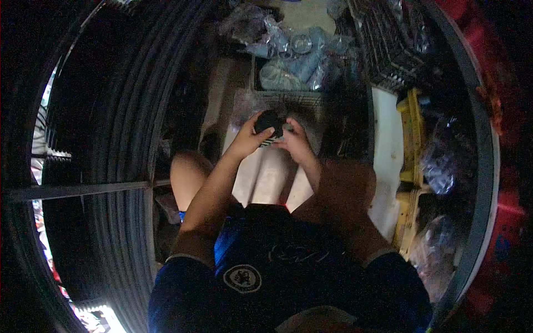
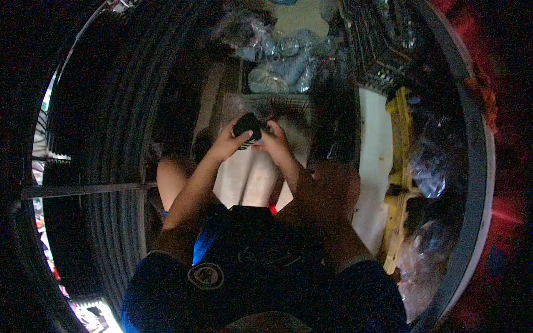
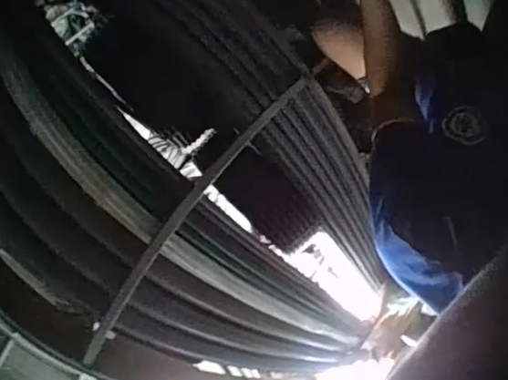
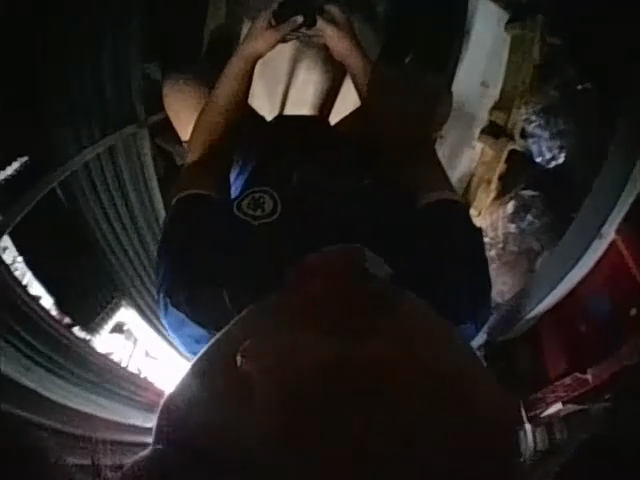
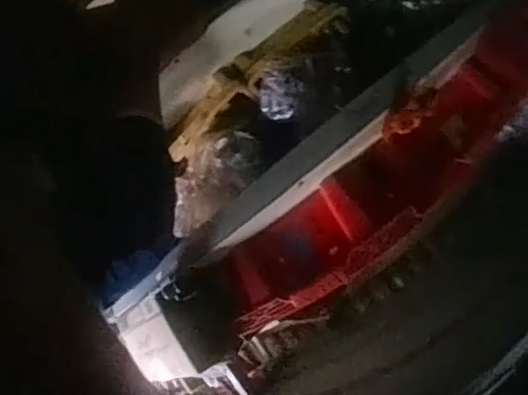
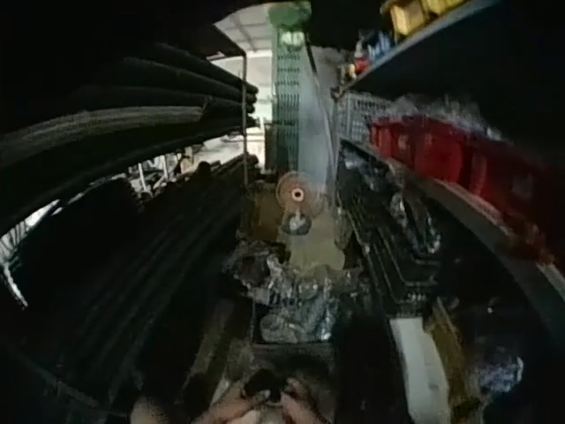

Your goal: Assembling and organizing various PVC pipe fittings in a storage area.

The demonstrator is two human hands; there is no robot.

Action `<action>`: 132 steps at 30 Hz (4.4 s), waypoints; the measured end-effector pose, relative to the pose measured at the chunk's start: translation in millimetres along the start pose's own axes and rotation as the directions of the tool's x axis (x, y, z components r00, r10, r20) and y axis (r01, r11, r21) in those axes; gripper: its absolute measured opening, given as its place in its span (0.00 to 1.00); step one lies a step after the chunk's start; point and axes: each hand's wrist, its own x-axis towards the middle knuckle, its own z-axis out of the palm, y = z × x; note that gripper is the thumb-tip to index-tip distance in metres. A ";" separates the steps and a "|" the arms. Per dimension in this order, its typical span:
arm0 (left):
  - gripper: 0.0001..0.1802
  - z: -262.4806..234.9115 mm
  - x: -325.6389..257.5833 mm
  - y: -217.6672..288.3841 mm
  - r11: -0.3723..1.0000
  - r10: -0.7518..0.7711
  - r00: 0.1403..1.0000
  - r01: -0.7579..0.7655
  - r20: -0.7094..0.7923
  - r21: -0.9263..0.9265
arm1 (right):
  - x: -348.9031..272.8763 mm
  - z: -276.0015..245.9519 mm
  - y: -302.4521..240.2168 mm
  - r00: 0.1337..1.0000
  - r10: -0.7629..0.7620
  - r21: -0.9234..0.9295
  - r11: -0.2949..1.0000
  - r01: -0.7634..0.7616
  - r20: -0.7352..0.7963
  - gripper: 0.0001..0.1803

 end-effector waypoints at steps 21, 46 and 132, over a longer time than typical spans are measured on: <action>0.24 -9.6 -4.6 -17.9 0.865 -0.432 0.899 0.390 -0.074 -0.314 | 0.7 -4.9 -6.6 0.982 0.185 -0.127 0.976 -0.180 0.029 0.15; 0.09 3.7 -33.6 91.5 0.973 0.034 0.999 -0.025 -0.037 0.229 | -19.3 8.0 -29.6 0.971 -0.085 0.064 0.995 0.073 0.225 0.08; 0.21 -119.6 49.8 27.8 0.703 -0.137 0.433 -0.591 -0.891 -0.395 | 104.7 -28.6 -17.5 0.888 -0.434 -0.818 0.559 0.135 -0.150 0.16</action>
